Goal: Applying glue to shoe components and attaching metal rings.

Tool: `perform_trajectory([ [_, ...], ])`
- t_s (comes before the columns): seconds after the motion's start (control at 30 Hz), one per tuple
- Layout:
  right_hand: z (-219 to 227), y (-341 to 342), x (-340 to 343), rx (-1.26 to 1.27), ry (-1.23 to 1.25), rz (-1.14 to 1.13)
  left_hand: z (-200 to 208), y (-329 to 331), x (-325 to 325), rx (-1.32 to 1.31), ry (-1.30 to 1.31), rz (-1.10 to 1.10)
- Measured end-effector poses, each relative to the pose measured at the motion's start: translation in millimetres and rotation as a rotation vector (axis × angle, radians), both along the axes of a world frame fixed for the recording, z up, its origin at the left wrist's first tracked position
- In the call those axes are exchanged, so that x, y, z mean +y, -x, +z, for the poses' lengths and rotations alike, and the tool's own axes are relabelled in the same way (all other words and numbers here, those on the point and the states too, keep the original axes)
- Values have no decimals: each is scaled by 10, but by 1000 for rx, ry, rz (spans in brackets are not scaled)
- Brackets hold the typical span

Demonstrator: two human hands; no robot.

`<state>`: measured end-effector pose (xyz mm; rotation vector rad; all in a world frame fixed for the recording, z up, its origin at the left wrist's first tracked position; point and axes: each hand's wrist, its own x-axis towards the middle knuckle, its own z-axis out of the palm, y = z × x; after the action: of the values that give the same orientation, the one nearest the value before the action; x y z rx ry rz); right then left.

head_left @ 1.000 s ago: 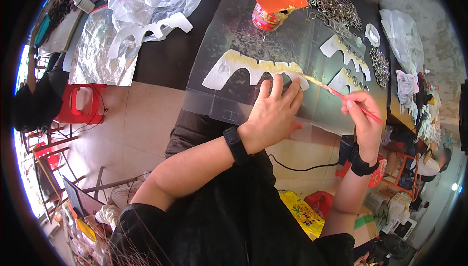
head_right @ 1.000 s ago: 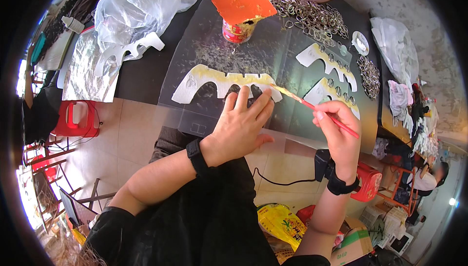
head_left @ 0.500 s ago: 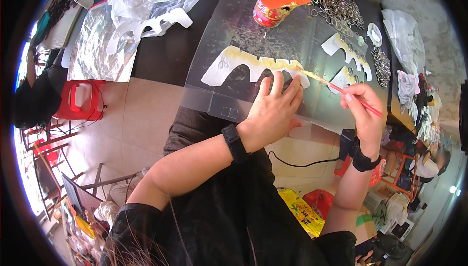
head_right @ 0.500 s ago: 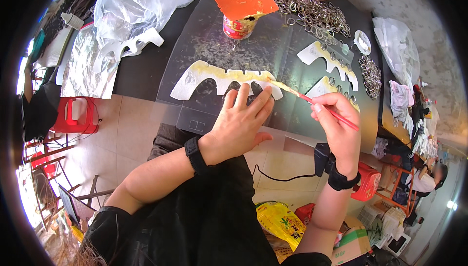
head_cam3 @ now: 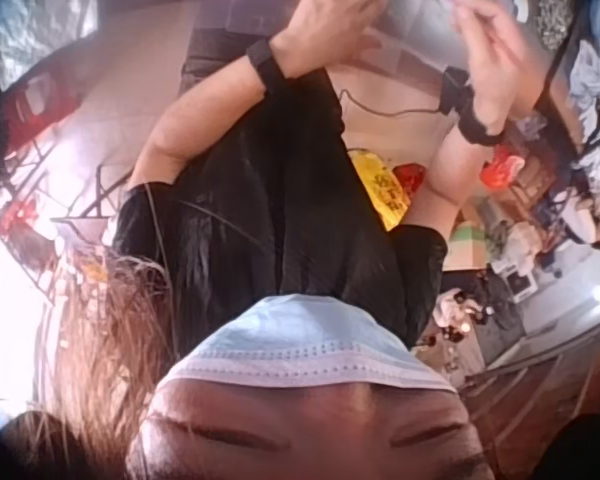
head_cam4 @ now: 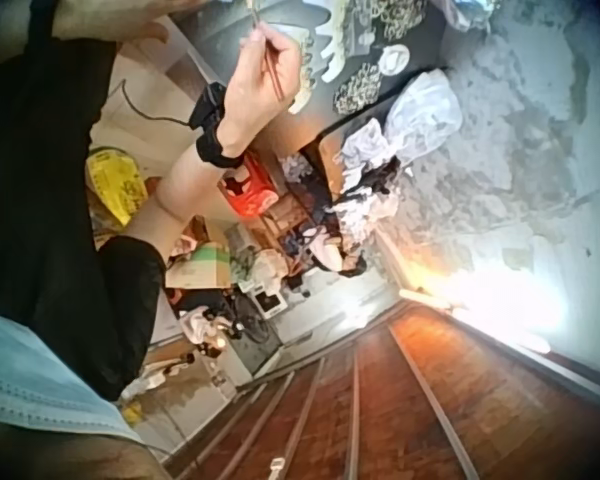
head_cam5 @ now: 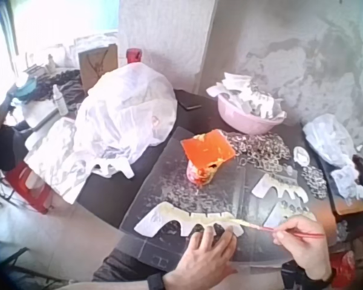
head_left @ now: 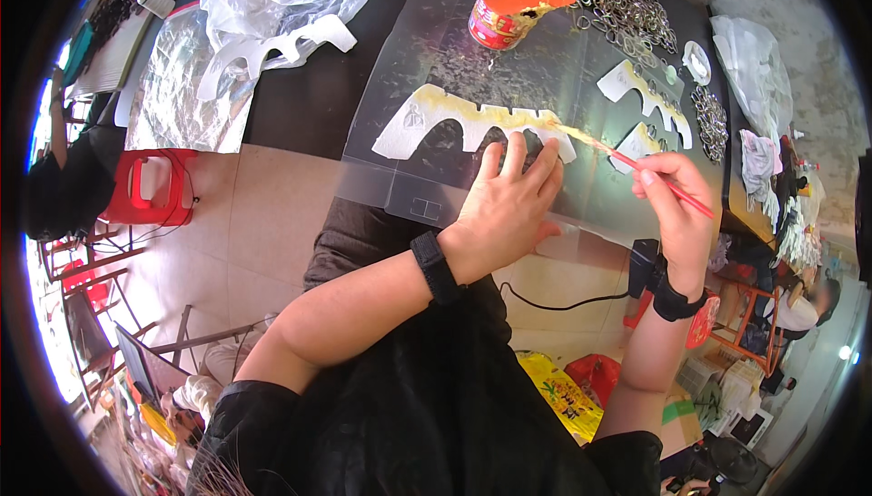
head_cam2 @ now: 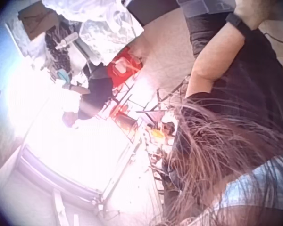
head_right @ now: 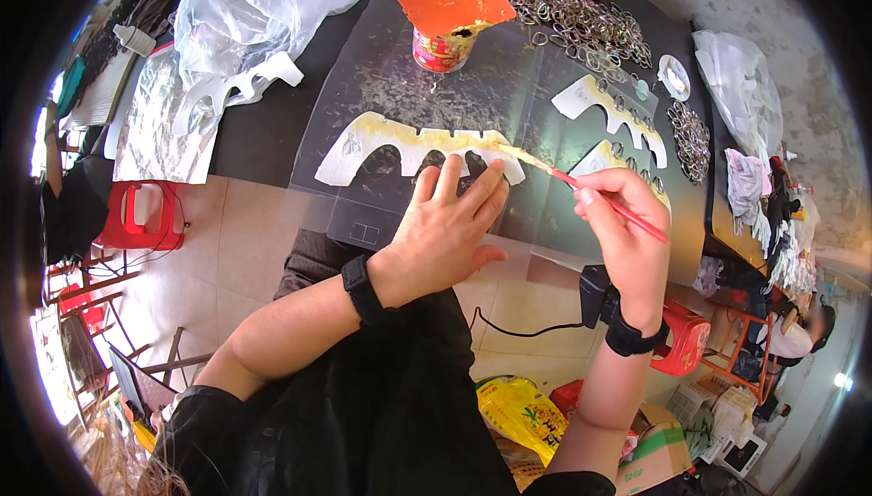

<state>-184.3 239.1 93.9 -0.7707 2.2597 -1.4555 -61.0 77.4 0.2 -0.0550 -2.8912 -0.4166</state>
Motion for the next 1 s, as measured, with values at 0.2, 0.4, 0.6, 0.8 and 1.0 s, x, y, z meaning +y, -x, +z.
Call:
perform_trajectory([
  [0.2, 27, 5, 64, -51, -37, -19, -6, 1, -7, 21, -17, -7],
  [0.4, -24, 32, -21, -60, 20, 61, -24, 2, -11, 26, -20, -3],
  [0.6, -52, 53, -78, -90, 35, 80, -11, -5, -8, 14, -21, 3],
  [0.8, -57, 30, -119, -66, 16, 34, -26, -2, 4, 9, -19, 7],
  [1.0, -34, -11, -212, -53, 21, 50, -4, -4, 8, -5, -9, 10],
])
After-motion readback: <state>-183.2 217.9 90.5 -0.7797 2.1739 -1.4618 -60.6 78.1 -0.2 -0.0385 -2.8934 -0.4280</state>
